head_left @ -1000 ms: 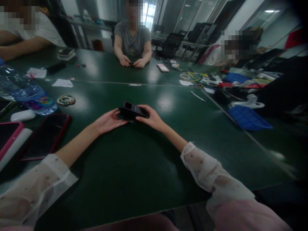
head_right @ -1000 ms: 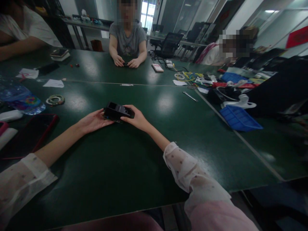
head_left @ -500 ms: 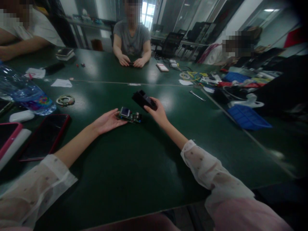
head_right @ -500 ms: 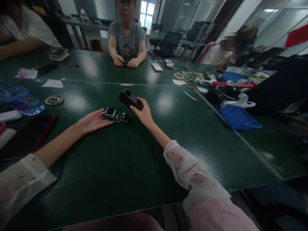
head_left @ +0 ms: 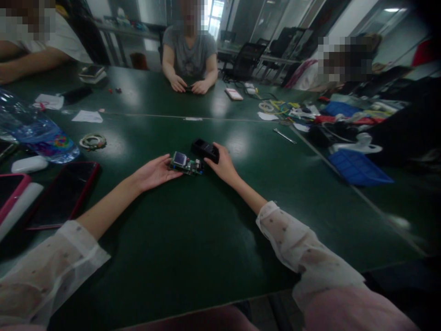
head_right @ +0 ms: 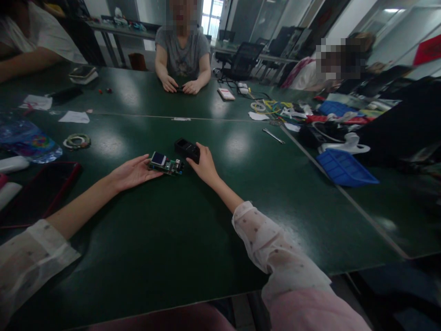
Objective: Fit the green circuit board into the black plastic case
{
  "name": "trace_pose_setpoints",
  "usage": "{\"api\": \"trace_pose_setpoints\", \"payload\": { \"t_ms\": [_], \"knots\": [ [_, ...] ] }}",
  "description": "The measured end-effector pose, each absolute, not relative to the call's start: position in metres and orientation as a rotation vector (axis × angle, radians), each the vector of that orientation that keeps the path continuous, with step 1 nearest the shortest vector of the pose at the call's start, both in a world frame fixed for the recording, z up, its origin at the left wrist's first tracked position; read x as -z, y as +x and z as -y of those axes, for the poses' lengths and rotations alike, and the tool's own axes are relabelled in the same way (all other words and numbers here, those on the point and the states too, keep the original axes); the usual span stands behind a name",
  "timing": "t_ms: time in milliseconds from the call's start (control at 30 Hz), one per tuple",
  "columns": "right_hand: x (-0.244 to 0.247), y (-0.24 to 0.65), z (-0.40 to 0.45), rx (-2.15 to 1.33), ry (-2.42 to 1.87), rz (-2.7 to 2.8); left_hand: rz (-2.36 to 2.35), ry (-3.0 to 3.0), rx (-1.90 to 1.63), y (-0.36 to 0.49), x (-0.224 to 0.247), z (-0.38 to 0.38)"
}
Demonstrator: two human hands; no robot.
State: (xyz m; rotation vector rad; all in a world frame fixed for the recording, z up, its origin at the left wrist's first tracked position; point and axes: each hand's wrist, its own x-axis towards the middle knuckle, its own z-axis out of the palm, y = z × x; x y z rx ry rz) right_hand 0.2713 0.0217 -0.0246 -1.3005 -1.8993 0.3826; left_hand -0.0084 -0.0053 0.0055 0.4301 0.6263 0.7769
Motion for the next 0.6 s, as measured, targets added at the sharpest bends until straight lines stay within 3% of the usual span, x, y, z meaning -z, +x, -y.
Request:
{"api": "trace_pose_setpoints", "payload": {
  "t_ms": [600],
  "knots": [
    [0.0278,0.2719,-0.0232,-0.38,-1.303,1.912,-0.652,0.438,-0.78,-0.0055,-0.0083,0.0064]
  ]
}}
